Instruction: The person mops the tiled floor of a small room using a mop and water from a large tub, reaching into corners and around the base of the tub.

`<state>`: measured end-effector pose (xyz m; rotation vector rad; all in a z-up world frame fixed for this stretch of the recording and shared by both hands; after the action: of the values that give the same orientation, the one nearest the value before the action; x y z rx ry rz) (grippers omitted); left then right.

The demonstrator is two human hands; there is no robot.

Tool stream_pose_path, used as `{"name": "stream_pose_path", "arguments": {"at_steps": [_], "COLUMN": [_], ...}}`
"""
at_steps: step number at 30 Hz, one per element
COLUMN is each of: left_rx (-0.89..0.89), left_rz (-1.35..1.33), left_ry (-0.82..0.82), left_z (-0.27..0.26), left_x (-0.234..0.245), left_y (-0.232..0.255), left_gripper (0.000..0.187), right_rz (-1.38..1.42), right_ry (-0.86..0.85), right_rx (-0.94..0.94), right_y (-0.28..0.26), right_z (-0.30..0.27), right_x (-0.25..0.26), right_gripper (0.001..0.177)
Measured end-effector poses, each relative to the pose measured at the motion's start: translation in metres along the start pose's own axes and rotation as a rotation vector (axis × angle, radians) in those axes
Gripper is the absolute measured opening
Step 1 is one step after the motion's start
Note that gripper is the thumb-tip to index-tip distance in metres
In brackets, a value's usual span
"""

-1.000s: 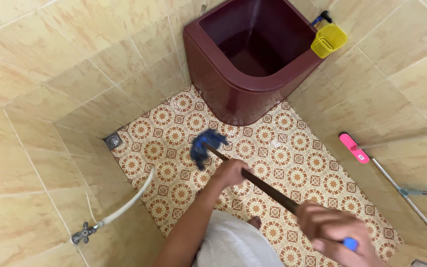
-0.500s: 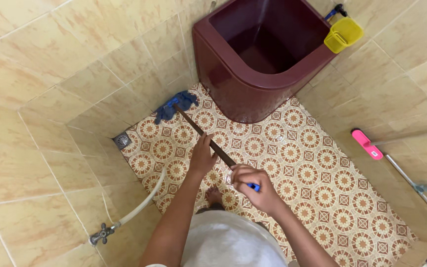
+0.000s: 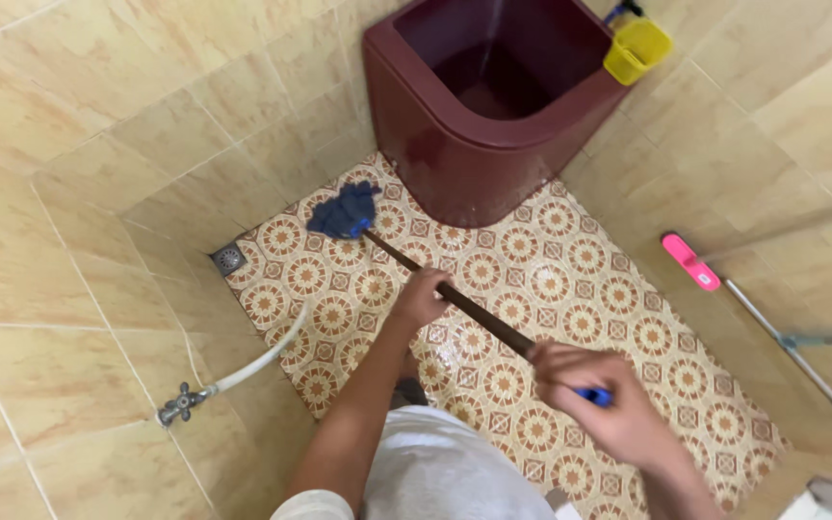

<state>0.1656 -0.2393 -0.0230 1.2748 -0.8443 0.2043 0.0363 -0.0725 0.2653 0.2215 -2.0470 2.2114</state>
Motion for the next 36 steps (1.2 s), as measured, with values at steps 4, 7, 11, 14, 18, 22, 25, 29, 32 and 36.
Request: {"name": "stream_pose_path", "arguments": {"at_steps": [4,7,11,14,18,22,25,29,32,36], "left_rx": [0.017,-0.071,-0.082,-0.245,-0.417,-0.512,-0.435,-0.352,-0.304,-0.172], "left_rz": [-0.188,-0.285,-0.411,-0.375,-0.301,-0.295,-0.163,-0.154,-0.026,0.062], "left_ry": [-0.232,-0.472,-0.786,-0.947,-0.993,-0.92,-0.989,-0.979,-0.999,-0.954], "left_z": [-0.04,-0.084,-0.17,-0.219,-0.258,-0.264,-0.252,-0.224,-0.188,-0.134], "left_x": [-0.074,-0.14,-0.215,-0.238,-0.247,-0.236,-0.226,-0.201,-0.183,-0.162], "left_y": [0.056,0.111,0.171,0.204,0.231,0.251,0.25,0.246,0.229,0.181], "left_gripper": [0.015,0.02,0.014,0.007,0.005,0.011,0.012,0.01,0.02,0.021], "right_rz": [-0.078,-0.101,-0.017,0.007,-0.159,-0.094,0.022,0.161,0.148,0.2], "right_ry": [0.023,0.099,0.101,0.036,-0.04,0.035,0.058,0.133,0.082,0.097], "right_rx": [0.002,-0.115,-0.14,-0.126,-0.185,-0.108,-0.032,0.049,0.088,0.092], "right_y": [-0.055,-0.076,-0.088,-0.096,-0.093,-0.104,-0.116,-0.121,-0.112,-0.087], "right_z": [-0.068,-0.127,-0.188,-0.214,-0.219,-0.221,-0.227,-0.232,-0.221,-0.191], "right_x": [0.053,0.091,0.104,0.086,0.055,0.055,0.066,0.075,0.086,0.097], "right_gripper": [0.03,0.034,0.039,0.045,0.047,0.044,0.046,0.047,0.046,0.037]}}
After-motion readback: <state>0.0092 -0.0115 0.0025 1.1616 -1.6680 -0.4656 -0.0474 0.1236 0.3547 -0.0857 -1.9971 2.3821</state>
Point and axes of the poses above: each hand's wrist, its own z-axis towards the middle knuckle, its own x-axis out of the back of the hand, y = z × x, the point moved 8 cm from there along z, towards the middle knuckle, and after that the axes turned 12 degrees about y, right-handed, at the moved point
